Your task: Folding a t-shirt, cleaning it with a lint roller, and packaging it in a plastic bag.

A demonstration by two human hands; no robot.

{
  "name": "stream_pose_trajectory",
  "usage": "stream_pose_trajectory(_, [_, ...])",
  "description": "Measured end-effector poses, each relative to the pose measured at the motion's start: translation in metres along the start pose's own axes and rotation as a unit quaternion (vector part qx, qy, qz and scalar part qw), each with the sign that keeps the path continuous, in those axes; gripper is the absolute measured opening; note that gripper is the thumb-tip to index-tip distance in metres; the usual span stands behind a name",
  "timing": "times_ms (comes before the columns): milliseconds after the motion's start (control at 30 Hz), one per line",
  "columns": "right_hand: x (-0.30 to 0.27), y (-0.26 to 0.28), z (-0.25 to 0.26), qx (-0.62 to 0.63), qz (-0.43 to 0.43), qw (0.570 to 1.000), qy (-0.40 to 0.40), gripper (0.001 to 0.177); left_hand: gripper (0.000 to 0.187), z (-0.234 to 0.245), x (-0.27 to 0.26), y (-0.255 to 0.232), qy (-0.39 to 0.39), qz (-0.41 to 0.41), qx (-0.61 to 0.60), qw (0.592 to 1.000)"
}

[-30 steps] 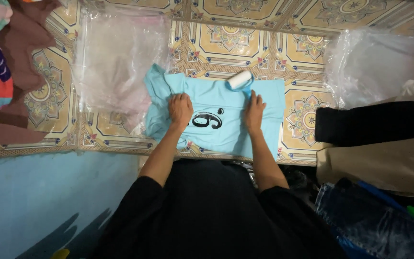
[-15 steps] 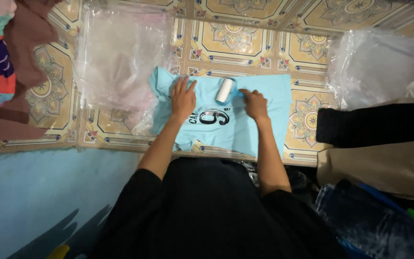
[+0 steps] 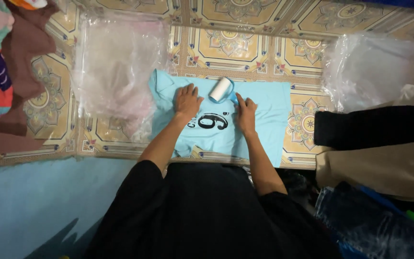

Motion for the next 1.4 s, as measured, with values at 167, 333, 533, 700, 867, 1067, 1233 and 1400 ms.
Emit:
stream_pose_trajectory(167, [0.021, -0.046, -0.030, 0.027, -0.058, 0.997, 0.040, 0.055, 0.070, 0.009, 0.020, 0.005, 0.134, 0.019, -0.020, 0.991])
stream_pose_trajectory(333, [0.042, -0.006, 0.023, 0.060, -0.056, 0.994, 0.073, 0.058, 0.061, 0.013, 0.030, 0.025, -0.026, 0.031, -0.089, 0.995])
stream_pose_trajectory(533, [0.051, -0.005, 0.030, -0.071, -0.023, 0.986, 0.151, 0.048, 0.028, 0.004, 0.013, 0.057, -0.127, -0.027, -0.002, 0.991])
stream_pose_trajectory(700, [0.077, -0.018, 0.009, -0.159, -0.010, 0.970, 0.182, 0.047, 0.018, 0.070, -0.030, 0.055, -0.229, -0.109, -0.061, 0.965])
stream_pose_trajectory(867, [0.103, 0.011, -0.033, -0.115, 0.020, 0.970, 0.213, 0.050, 0.053, 0.047, -0.014, 0.052, -0.115, -0.056, -0.065, 0.990])
stream_pose_trajectory(1067, [0.089, 0.076, -0.024, -0.032, 0.035, 0.980, 0.193, 0.049, 0.081, 0.003, 0.016, 0.068, -0.025, -0.009, -0.048, 0.998])
stream_pose_trajectory(1233, [0.066, 0.057, -0.003, -0.042, 0.037, 0.984, 0.169, 0.045, 0.047, -0.004, 0.019, 0.063, -0.039, -0.028, -0.001, 0.999])
stream_pose_trajectory(1400, [0.049, 0.006, 0.019, -0.129, -0.037, 0.976, 0.174, 0.045, 0.050, 0.004, 0.021, 0.036, -0.017, -0.113, -0.016, 0.993])
Point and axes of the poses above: each hand's wrist, its own x-axis towards the middle knuckle, its own z-axis out of the back of the hand, y = z × x, the point moved 5 cm from there along x, towards the middle knuckle, and after that the axes turned 6 degrees about z, right-handed, at the moved point
